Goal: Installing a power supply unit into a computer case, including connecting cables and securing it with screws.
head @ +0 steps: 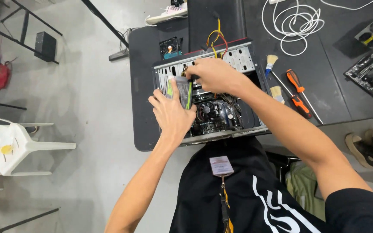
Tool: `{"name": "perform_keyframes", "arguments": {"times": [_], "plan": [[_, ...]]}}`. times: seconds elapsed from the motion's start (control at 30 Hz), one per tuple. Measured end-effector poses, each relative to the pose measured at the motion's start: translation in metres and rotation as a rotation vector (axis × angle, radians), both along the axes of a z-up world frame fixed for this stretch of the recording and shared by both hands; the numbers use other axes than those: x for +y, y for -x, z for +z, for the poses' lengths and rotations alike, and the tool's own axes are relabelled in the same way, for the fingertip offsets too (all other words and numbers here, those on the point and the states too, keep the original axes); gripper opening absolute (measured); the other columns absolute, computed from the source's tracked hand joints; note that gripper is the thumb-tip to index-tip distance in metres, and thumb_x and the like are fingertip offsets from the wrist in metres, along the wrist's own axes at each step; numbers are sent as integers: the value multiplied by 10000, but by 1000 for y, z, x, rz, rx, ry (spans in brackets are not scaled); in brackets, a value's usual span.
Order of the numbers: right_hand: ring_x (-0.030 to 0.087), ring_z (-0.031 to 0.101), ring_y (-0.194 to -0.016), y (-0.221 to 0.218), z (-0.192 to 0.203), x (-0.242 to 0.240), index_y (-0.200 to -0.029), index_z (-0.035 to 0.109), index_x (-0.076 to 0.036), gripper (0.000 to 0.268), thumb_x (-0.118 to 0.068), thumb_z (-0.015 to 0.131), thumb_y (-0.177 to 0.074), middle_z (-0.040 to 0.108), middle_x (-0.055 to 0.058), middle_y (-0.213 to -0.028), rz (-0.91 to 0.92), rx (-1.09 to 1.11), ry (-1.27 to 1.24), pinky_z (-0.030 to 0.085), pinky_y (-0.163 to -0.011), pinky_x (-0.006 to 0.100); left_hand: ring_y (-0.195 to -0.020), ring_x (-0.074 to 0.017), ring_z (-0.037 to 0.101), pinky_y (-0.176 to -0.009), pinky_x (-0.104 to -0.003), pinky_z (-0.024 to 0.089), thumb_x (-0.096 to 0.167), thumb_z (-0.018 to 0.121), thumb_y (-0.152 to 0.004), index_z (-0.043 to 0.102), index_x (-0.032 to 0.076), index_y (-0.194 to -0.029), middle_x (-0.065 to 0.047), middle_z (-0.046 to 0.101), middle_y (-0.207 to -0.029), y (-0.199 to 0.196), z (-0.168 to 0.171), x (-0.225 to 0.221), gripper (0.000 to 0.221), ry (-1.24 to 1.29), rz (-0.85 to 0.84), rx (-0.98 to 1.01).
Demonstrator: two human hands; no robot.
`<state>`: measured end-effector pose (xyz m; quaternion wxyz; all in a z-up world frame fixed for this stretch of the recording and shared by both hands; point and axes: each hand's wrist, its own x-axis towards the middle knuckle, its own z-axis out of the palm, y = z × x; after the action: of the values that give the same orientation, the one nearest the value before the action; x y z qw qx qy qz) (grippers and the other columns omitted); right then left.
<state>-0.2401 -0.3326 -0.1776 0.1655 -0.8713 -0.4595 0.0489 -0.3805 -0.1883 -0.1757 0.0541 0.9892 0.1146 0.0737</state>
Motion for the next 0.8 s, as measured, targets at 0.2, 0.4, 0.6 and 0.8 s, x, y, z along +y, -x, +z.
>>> {"name": "perform_keyframes", "arguments": {"times": [0.2, 0.4, 0.6, 0.8], "plan": [[326, 725, -933, 9, -51, 9, -1238, 639, -163, 277, -124, 653, -964, 692, 164, -1005, 11, 70, 11, 597, -829, 443, -1112, -407, 357, -791, -514, 528, 444, 813, -762, 471, 80, -1557, -214, 362, -1213, 12, -33, -1, 939, 2, 51, 85], [423, 708, -841, 11, -126, 31, -1193, 610, -153, 255, -140, 653, -942, 658, 186, -1020, 60, 67, -22, 594, -755, 499, -1097, -394, 394, -788, -468, 440, 484, 809, -793, 438, 119, -1583, -250, 410, -1221, 22, -83, 4, 946, -107, 144, 159], [456, 706, -859, 11, -146, 44, -1205, 592, -144, 268, -113, 639, -943, 655, 195, -1040, 87, 63, -28, 596, -764, 510, -1075, -424, 409, -819, -458, 318, 493, 792, -810, 420, 113, -1587, -294, 446, -1240, 21, -117, 11, 941, -118, 207, 145], [402, 722, -861, 8, -159, 58, -1141, 645, -176, 234, -132, 637, -911, 682, 133, -1004, 90, 4, 34, 562, -846, 484, -1082, -456, 388, -822, -463, 291, 383, 853, -750, 412, 78, -1572, -308, 405, -1289, 20, -120, 2, 981, 40, 310, 91]]}}
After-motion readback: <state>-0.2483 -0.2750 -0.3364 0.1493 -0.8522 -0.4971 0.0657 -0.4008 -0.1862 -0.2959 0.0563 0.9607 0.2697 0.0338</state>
